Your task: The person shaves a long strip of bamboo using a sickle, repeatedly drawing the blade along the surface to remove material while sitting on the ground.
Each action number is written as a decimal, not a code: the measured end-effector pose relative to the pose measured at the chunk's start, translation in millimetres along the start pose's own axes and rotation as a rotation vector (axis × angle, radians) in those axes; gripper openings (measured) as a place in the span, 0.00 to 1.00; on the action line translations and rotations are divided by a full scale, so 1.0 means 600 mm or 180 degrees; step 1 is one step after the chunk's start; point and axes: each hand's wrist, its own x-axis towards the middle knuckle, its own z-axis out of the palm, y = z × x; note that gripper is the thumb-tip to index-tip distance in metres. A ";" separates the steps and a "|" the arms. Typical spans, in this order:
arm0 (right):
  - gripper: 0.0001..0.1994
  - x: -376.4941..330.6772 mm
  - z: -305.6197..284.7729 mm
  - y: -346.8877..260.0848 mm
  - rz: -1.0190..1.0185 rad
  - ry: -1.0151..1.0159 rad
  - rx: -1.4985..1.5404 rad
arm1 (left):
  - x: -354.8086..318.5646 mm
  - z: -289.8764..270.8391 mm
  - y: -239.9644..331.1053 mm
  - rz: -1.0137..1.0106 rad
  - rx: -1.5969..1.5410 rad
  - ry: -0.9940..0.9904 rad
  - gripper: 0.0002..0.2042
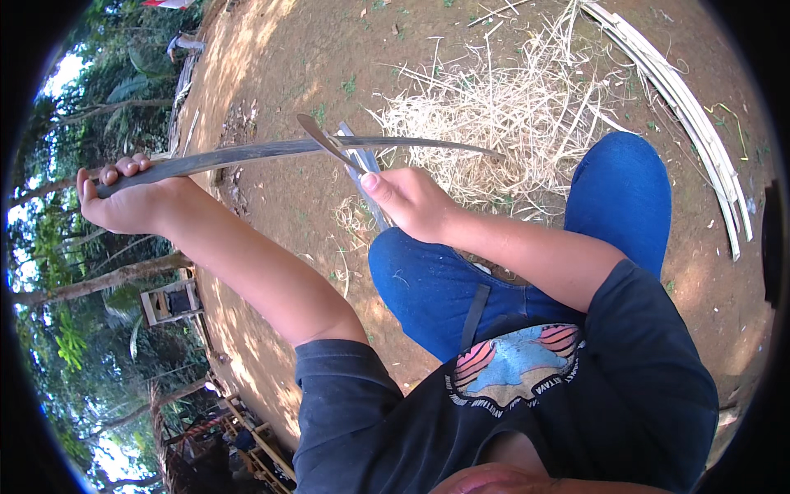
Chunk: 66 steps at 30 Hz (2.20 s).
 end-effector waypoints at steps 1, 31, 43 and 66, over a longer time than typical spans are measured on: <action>0.36 0.001 -0.002 0.014 -0.0082 0.0068 -0.0224 | -0.001 0.005 -0.009 -0.0068 -0.0073 0.0016 0.09; 0.35 -0.008 0.025 -0.062 -0.0448 -0.0163 0.0171 | -0.001 0.001 0.001 -0.0038 0.0077 -0.0046 0.08; 0.35 -0.002 0.011 -0.032 -0.0232 -0.0120 0.0364 | -0.007 0.009 -0.005 0.0160 0.0231 0.0052 0.07; 0.35 0.000 0.016 -0.074 -0.0472 -0.0155 0.0183 | 0.015 -0.017 0.013 -0.0644 -0.1683 -0.1541 0.06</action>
